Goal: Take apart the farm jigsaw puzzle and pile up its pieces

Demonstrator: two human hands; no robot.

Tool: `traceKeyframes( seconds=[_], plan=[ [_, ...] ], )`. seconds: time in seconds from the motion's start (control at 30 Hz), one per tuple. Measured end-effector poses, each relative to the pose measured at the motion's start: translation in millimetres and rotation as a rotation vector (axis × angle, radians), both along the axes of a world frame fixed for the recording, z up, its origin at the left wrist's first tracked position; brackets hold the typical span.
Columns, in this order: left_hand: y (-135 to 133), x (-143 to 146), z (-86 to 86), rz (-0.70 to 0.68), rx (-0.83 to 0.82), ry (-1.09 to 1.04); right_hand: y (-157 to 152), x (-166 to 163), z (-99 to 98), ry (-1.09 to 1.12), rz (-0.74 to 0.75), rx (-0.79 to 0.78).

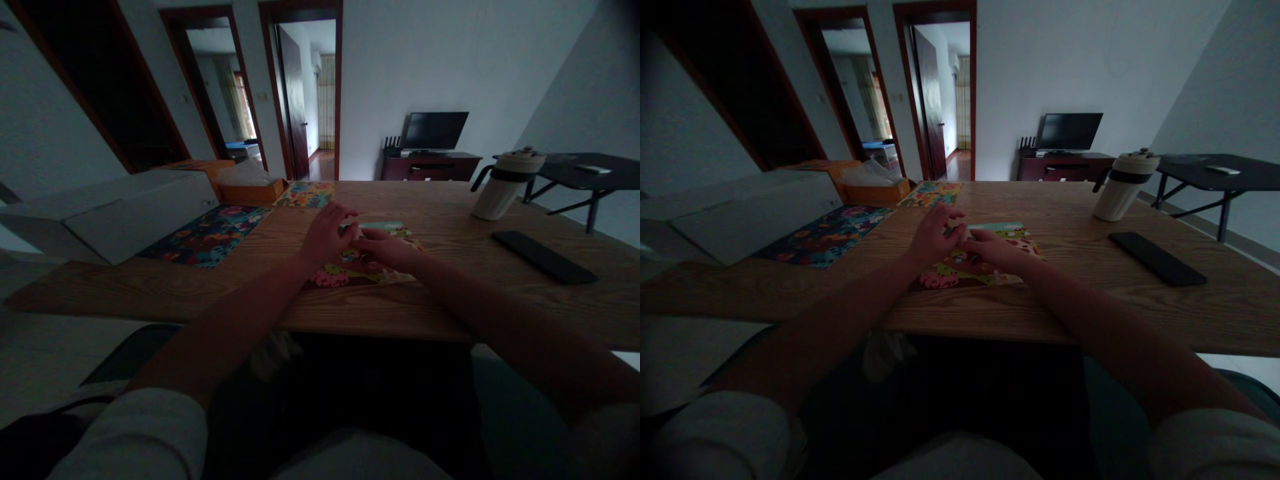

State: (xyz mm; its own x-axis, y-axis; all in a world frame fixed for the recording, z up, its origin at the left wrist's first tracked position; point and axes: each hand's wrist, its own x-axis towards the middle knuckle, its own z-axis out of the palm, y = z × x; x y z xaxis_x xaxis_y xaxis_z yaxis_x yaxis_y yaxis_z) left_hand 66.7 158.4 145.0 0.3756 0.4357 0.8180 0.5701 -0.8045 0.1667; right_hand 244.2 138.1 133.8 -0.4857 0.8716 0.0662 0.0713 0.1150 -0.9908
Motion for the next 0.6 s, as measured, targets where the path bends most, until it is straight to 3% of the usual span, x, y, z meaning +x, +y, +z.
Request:
traceKeyframes(
  seconds=[0.1, 0.17, 0.27, 0.4, 0.6],
  plan=[
    [3.8, -7.3, 2.2, 0.04, -0.132, -0.059, 13.7, 16.0, 1.1, -0.094, -0.07, 0.09],
    [5.8, -13.6, 2.3, 0.058, -0.259, 0.009, 28.3, 34.8, 5.2, -0.118, -0.216, 0.095],
    [4.3, -18.4, -2.1, 0.029, -0.454, 0.346, 52.9, 76.7, 8.1, -0.118, -0.506, 0.106],
    [-4.6, -10.6, -8.6, 0.006, -0.634, 0.742, 78.3, 136.4, -3.3, -0.387, -0.82, 0.035],
    [-6.8, -8.7, 0.9, 0.008, -0.773, 0.836, 96.4, 168.8, -21.3, -0.61, -0.827, -0.01]
  ],
)
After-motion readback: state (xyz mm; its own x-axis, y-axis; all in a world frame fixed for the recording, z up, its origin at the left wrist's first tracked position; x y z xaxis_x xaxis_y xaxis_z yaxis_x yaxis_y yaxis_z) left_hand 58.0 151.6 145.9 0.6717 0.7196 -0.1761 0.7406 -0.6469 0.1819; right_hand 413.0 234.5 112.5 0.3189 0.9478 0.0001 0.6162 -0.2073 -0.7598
